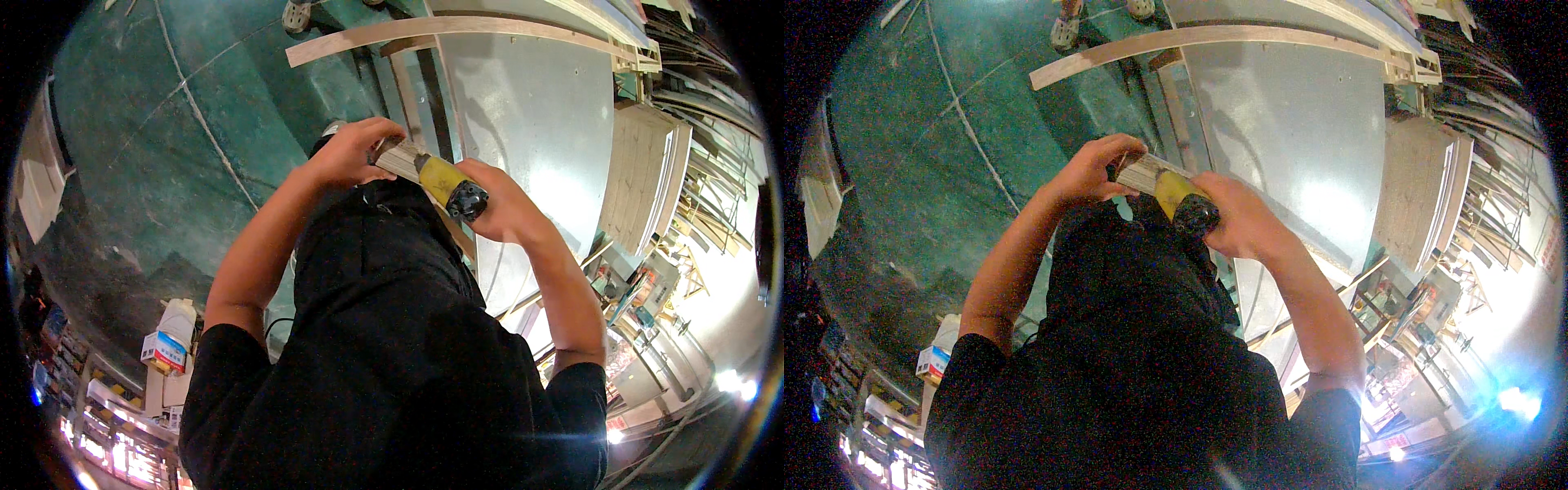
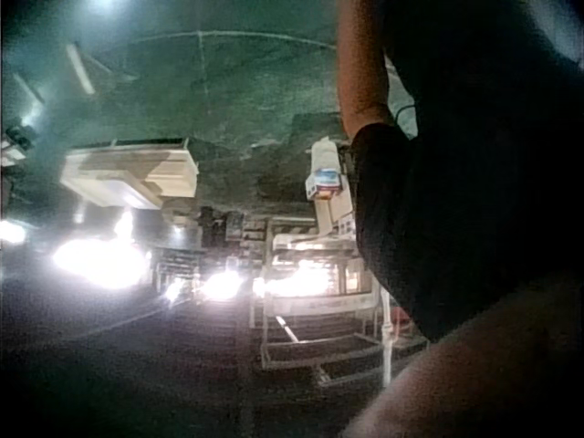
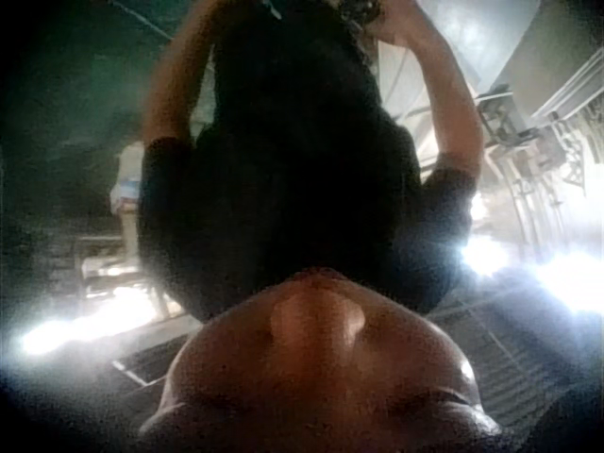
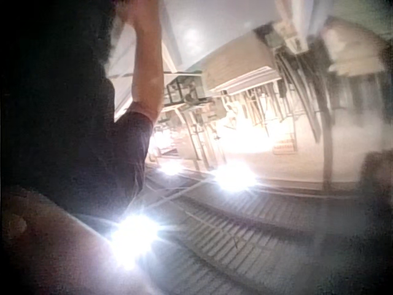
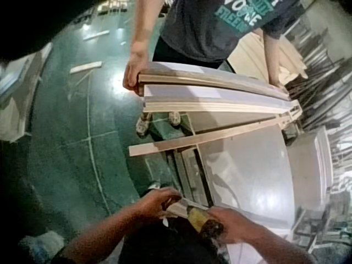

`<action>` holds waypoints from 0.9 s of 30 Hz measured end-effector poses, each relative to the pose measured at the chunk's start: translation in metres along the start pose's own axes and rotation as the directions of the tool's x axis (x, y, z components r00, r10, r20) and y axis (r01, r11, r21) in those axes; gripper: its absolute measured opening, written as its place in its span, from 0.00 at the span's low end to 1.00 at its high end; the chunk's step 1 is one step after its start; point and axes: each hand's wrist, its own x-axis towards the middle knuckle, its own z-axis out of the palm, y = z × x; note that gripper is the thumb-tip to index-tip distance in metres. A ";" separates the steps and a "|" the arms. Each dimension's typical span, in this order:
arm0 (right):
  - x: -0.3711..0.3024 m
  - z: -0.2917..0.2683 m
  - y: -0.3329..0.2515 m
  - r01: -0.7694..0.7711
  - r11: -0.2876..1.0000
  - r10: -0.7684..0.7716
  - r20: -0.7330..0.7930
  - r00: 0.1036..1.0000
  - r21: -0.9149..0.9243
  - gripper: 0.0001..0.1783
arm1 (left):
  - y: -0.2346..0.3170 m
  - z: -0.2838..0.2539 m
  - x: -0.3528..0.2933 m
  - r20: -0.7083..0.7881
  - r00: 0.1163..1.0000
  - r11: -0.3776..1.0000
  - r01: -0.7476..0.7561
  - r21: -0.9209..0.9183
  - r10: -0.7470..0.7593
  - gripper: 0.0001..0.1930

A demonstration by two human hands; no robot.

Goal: The person assembles a wooden frame on a large workbench using a pneumatic nail gun. They repeatedly pick up long, thin wooden strips, align them against a base structure, and secure them with nails. The process involves handling multiple strips and adjusting their positions to form a rectangular frame.

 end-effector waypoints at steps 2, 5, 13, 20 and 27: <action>0.000 0.001 0.001 -0.003 1.000 0.003 -0.016 1.000 0.004 0.27 | -0.001 0.001 0.000 -0.004 1.000 1.000 -0.006 -0.004 0.006 0.35; 0.000 0.003 0.002 -0.006 1.000 0.006 -0.033 0.999 0.021 0.26 | 0.000 0.001 0.000 0.002 1.000 1.000 0.013 -0.022 -0.013 0.35; -0.010 0.008 0.017 0.032 0.998 -0.035 -0.049 0.998 -0.055 0.27 | -0.002 0.004 0.002 0.009 0.999 0.999 0.042 0.016 -0.042 0.33; -0.114 0.018 0.079 -0.264 0.964 0.264 -0.049 0.963 0.003 0.32 | 0.014 0.000 0.004 0.060 0.994 0.978 0.075 0.194 -0.088 0.35; -0.243 0.041 0.195 -0.337 0.918 0.385 -0.268 0.883 0.208 0.26 | 0.087 0.078 0.057 0.188 0.981 0.754 -0.164 0.637 0.055 0.40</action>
